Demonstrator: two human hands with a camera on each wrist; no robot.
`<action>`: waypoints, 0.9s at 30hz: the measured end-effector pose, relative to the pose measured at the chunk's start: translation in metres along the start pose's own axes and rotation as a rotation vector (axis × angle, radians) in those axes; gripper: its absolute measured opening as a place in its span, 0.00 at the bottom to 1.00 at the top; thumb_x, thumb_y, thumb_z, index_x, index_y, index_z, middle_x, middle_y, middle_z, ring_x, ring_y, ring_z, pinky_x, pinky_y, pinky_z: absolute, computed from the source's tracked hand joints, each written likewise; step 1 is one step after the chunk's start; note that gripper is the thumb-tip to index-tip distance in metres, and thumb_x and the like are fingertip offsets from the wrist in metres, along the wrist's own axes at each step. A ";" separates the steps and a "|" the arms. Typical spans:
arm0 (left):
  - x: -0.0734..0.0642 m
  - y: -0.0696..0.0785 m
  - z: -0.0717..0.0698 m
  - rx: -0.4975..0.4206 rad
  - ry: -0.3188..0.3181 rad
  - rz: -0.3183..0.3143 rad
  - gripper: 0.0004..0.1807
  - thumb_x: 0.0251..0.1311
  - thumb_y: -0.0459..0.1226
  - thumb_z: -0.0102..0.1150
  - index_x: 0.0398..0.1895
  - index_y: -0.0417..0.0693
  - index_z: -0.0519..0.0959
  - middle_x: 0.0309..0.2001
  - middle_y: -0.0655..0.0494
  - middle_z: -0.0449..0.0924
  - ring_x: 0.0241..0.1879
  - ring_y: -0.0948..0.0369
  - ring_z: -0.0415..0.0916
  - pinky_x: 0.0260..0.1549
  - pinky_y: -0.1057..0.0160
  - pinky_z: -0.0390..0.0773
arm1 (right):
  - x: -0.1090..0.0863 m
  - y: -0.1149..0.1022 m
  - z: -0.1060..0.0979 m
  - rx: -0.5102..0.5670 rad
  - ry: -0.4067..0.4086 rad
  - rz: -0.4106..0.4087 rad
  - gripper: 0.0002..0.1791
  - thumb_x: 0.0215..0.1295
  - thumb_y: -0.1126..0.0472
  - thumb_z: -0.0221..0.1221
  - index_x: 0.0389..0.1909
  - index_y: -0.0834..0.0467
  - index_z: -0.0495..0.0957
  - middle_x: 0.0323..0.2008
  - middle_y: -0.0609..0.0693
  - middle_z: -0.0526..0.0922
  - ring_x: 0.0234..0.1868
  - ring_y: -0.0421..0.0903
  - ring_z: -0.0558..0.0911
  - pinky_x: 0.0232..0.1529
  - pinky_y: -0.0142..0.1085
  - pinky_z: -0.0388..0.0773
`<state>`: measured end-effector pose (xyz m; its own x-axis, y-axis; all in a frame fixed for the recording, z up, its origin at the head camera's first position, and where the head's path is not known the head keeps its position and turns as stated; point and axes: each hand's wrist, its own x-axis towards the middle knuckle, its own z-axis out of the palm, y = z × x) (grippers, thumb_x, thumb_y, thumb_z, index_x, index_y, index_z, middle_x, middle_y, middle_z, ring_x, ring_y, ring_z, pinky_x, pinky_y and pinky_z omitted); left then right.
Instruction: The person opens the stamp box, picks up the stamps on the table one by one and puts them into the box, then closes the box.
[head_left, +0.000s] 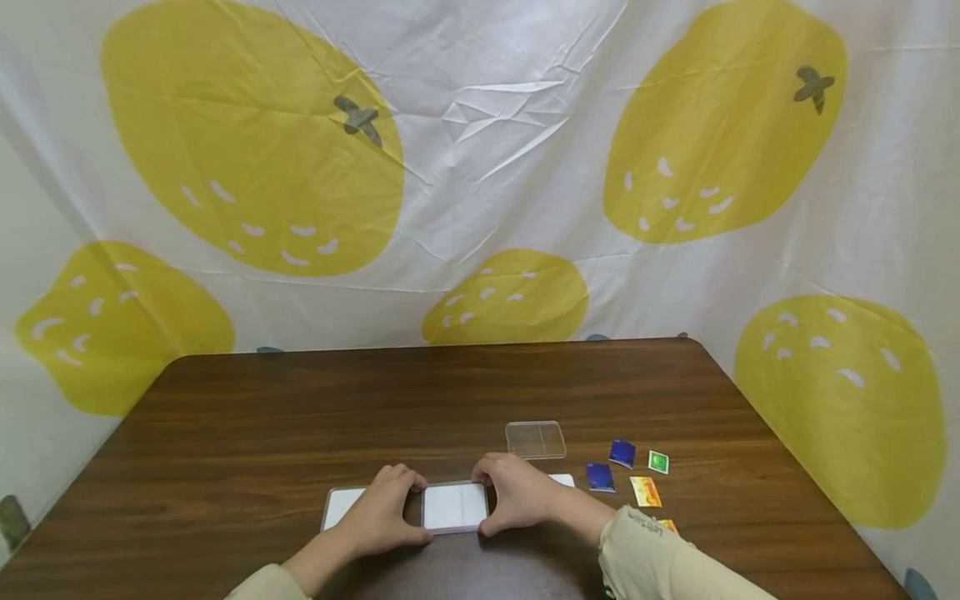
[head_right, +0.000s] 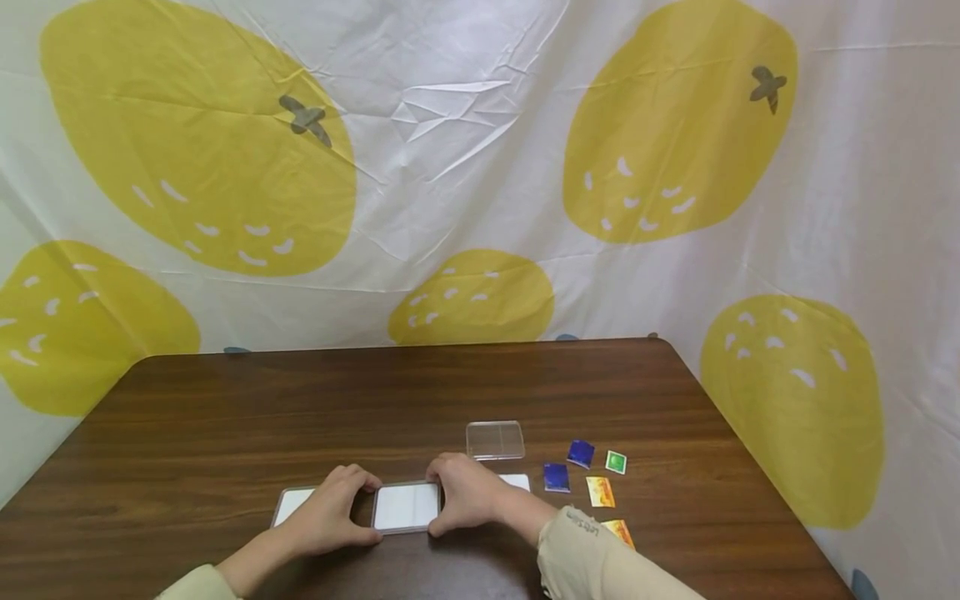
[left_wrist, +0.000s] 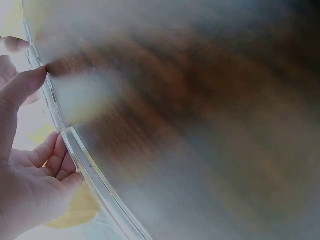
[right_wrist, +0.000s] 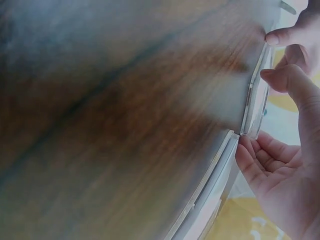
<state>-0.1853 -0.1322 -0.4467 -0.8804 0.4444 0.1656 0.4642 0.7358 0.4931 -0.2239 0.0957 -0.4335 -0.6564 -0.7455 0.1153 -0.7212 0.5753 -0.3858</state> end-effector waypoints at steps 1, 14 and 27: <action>0.000 0.000 0.000 0.000 0.001 0.000 0.29 0.32 0.45 0.73 0.40 0.40 0.75 0.36 0.57 0.71 0.41 0.58 0.66 0.40 0.57 0.71 | 0.000 0.000 0.000 0.006 0.001 -0.001 0.28 0.30 0.54 0.70 0.37 0.63 0.76 0.33 0.47 0.76 0.34 0.37 0.72 0.38 0.26 0.71; -0.001 0.000 0.000 -0.005 0.004 0.002 0.29 0.32 0.45 0.73 0.39 0.41 0.74 0.35 0.58 0.70 0.40 0.58 0.65 0.40 0.57 0.70 | -0.006 0.005 -0.001 0.015 0.069 -0.057 0.28 0.33 0.53 0.69 0.38 0.61 0.76 0.35 0.46 0.75 0.39 0.38 0.71 0.44 0.29 0.70; -0.002 0.002 0.002 0.013 0.031 0.018 0.27 0.32 0.45 0.73 0.37 0.42 0.75 0.35 0.59 0.71 0.40 0.59 0.66 0.39 0.59 0.70 | -0.003 0.021 -0.014 0.018 0.128 -0.069 0.25 0.36 0.54 0.70 0.39 0.60 0.77 0.34 0.45 0.75 0.38 0.39 0.72 0.42 0.31 0.71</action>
<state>-0.1822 -0.1310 -0.4476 -0.8742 0.4419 0.2014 0.4814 0.7343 0.4786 -0.2403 0.1146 -0.4290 -0.6289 -0.7335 0.2579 -0.7625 0.5170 -0.3891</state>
